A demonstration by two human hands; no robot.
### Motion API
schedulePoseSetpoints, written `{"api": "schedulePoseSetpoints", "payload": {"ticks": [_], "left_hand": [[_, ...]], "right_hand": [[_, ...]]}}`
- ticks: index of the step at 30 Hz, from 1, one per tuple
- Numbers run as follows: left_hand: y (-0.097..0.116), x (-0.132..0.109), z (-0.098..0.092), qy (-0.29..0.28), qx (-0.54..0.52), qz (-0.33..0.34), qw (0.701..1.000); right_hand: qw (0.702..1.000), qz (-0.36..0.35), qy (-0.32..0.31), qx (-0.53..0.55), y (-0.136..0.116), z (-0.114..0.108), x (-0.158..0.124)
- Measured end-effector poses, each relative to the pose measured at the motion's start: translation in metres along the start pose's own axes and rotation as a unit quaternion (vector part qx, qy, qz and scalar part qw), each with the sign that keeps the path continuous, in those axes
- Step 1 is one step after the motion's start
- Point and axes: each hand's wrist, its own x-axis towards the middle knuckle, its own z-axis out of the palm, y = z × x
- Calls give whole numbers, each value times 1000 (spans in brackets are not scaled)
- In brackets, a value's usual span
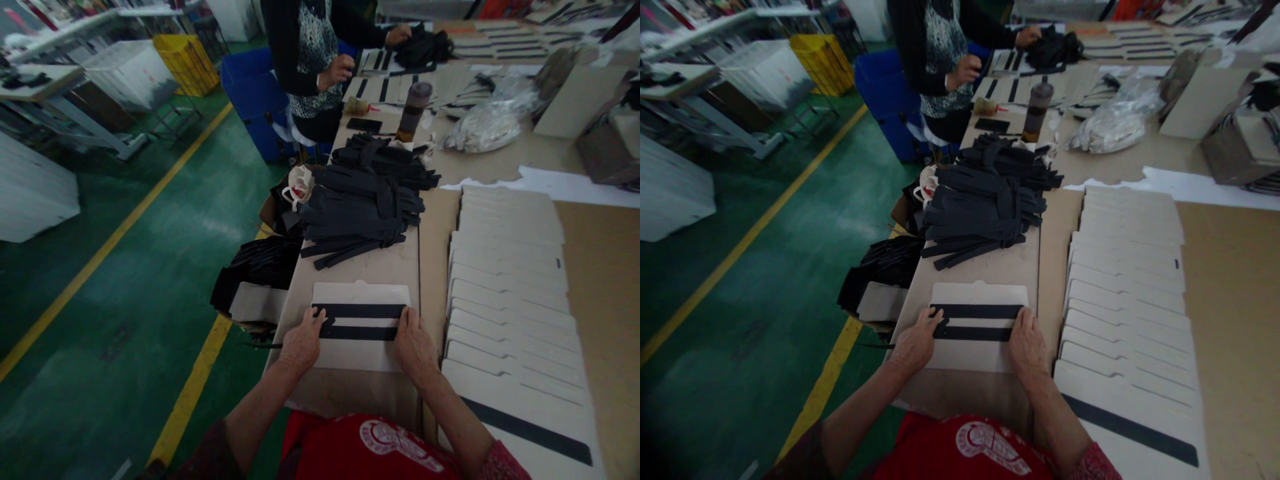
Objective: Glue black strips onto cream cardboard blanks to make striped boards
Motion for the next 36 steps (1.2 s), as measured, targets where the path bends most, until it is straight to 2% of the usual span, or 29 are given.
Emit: {"api": "schedulePoseSetpoints", "payload": {"ticks": [4, 7, 8, 10, 11, 13, 15, 17, 19, 20, 21, 22, 24, 26, 29, 31, 34, 36], "left_hand": [[-9, -13, -16, 39, -61, -11, 997], [-9, -31, -41, 101, -99, -45, 989], [-5, -37, -49, 117, -121, -51, 984], [11, -47, -65, 130, -232, -44, 963], [22, -50, -70, 132, -322, -33, 937], [46, -51, -75, 145, -486, -20, 861], [68, -47, -72, 152, -583, -29, 797], [82, -40, -63, 128, -677, -65, 721], [87, -31, -54, 102, -756, -103, 638], [87, -27, -50, 100, -779, -117, 608], [86, -24, -46, 104, -789, -126, 592], [84, -21, -43, 112, -790, -132, 589], [81, -17, -37, 124, -777, -145, 600], [80, -15, -30, 129, -754, -151, 626], [79, -14, -19, 134, -698, -133, 691], [72, -12, -14, 151, -642, -106, 744], [44, -2, -10, 208, -529, -65, 820], [19, 8, -8, 244, -445, -49, 860]], "right_hand": [[998, 32, 37, 38, 15, -7, -2], [984, 50, 77, 155, 9, -27, -13], [973, 36, 67, 218, 1, -35, -18], [937, -23, 4, 348, -23, -52, -28], [909, -57, -39, 410, -36, -60, -31], [840, -89, -128, 520, -59, -72, -35], [766, -70, -207, 604, -73, -78, -35], [711, -26, -254, 655, -74, -77, -32], [697, 14, -266, 666, -65, -73, -27], [706, 28, -267, 656, -58, -71, -24], [720, 39, -269, 638, -52, -70, -22], [739, 44, -272, 615, -47, -70, -20], [780, 34, -272, 562, -40, -72, -16], [805, -2, -263, 532, -40, -74, -13], [810, -47, -256, 525, -44, -72, -5], [831, -36, -233, 503, -42, -67, 7], [890, -33, -146, 430, -29, -58, 35], [908, -70, -117, 396, -22, -55, 56]]}}
